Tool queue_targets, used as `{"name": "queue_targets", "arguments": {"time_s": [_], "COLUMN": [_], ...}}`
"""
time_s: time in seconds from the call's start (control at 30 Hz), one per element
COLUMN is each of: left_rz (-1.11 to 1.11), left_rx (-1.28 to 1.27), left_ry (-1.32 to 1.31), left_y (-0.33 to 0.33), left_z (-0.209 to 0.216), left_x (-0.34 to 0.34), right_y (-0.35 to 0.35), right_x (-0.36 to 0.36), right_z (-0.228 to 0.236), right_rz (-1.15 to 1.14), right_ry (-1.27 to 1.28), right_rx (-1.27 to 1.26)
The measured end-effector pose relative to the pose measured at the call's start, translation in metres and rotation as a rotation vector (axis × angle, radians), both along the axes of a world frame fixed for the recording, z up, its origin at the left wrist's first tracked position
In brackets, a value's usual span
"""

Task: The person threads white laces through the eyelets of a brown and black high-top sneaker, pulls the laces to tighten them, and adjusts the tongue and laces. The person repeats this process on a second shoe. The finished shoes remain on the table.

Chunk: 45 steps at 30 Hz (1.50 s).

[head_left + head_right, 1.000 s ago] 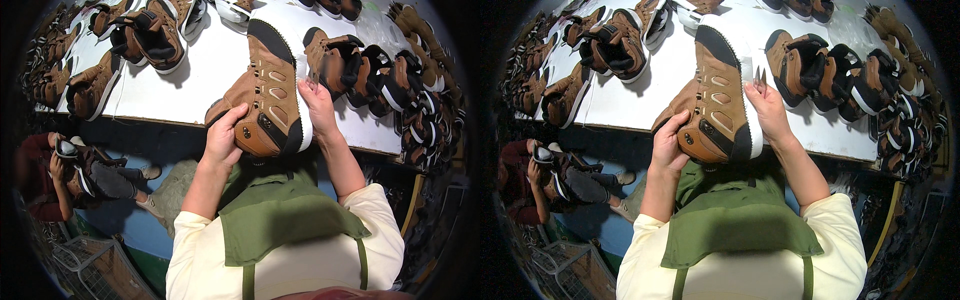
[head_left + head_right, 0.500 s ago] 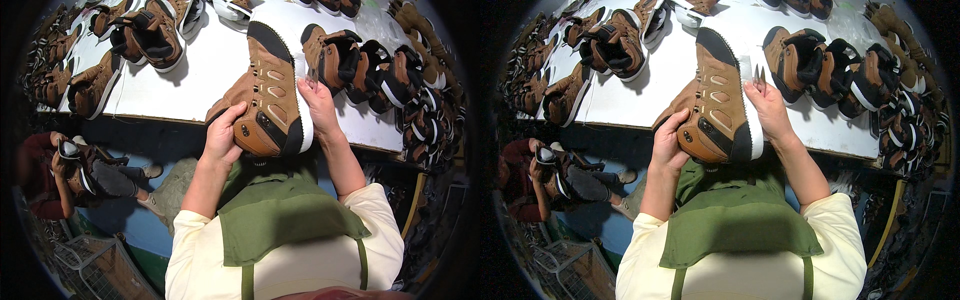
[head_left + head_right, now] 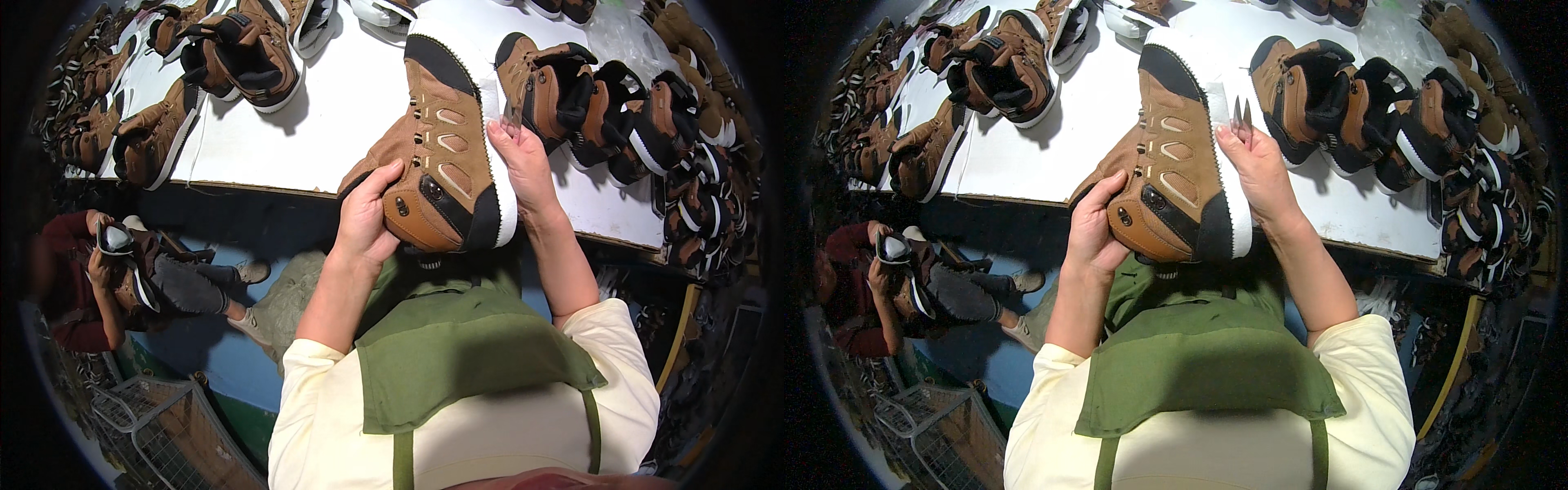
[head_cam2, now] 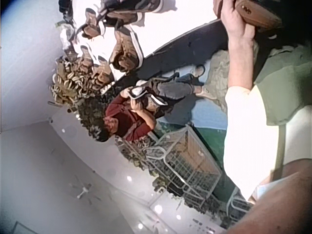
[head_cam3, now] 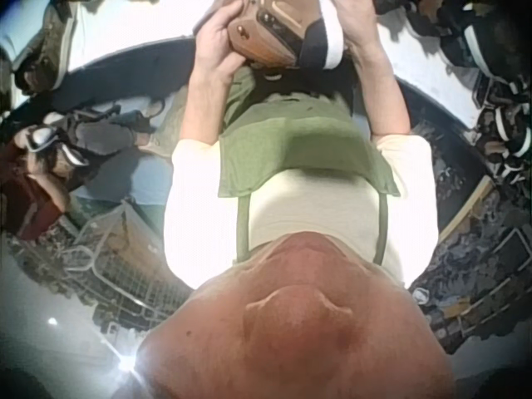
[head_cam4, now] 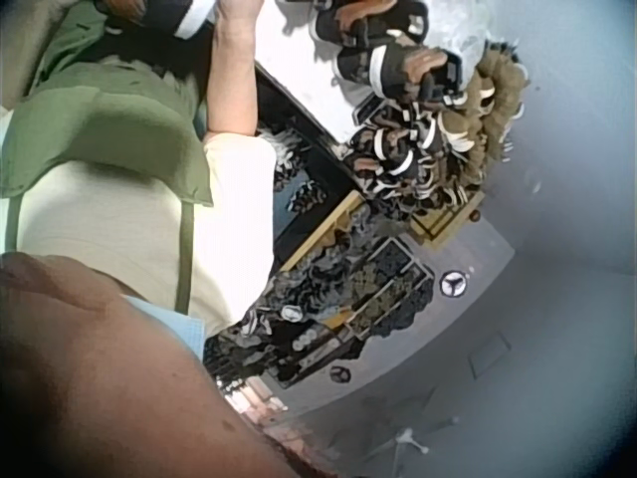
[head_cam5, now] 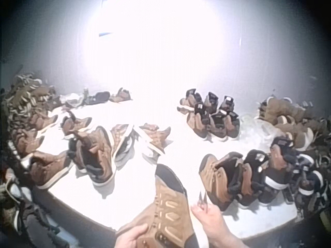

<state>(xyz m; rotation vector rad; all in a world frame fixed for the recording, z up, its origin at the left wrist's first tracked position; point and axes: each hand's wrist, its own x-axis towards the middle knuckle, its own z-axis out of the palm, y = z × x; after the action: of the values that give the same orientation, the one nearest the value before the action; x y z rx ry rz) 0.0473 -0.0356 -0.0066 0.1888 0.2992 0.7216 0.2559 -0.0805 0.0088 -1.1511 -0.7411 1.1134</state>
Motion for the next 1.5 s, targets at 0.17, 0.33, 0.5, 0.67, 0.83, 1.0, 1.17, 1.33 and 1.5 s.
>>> {"name": "queue_targets", "arguments": {"time_s": [0.17,0.33,0.5,0.67,0.83,1.0,1.17,1.33,1.5], "left_rz": [0.008,0.009,0.086,0.257,0.232,-0.018,0.341,0.382,0.308], "left_rx": [-0.015,-0.021,0.065,0.561,1.682,1.722,0.915,0.785,0.584], "left_ry": [0.011,0.016,0.153,0.67,1.031,0.459,0.269,0.692,0.536], "left_y": [-0.001,-0.001,-0.006,-0.033,-0.067,-0.078,-0.045,-0.007,0.011], "left_z": [0.0,-0.001,0.007,0.044,0.043,0.047,0.042,0.022,0.006], "left_x": [0.003,0.002,0.002,0.01,0.03,0.0,-0.063,-0.03,-0.004], "right_y": [0.0,-0.002,0.0,0.021,0.059,0.043,0.025,0.014,0.007], "right_x": [0.007,0.006,-0.001,-0.009,-0.009,-0.007,-0.005,-0.008,-0.007], "right_z": [-0.007,0.001,0.015,0.012,-0.045,-0.064,-0.066,-0.068,-0.071], "right_rz": [0.016,0.02,0.079,0.049,0.126,0.193,0.221,0.221,0.211], "right_ry": [0.003,-0.009,-0.188,-0.268,0.416,0.586,0.608,0.615,0.603], "right_rx": [0.009,-0.023,0.041,0.108,0.142,0.091,0.049,0.012,-0.013]}}
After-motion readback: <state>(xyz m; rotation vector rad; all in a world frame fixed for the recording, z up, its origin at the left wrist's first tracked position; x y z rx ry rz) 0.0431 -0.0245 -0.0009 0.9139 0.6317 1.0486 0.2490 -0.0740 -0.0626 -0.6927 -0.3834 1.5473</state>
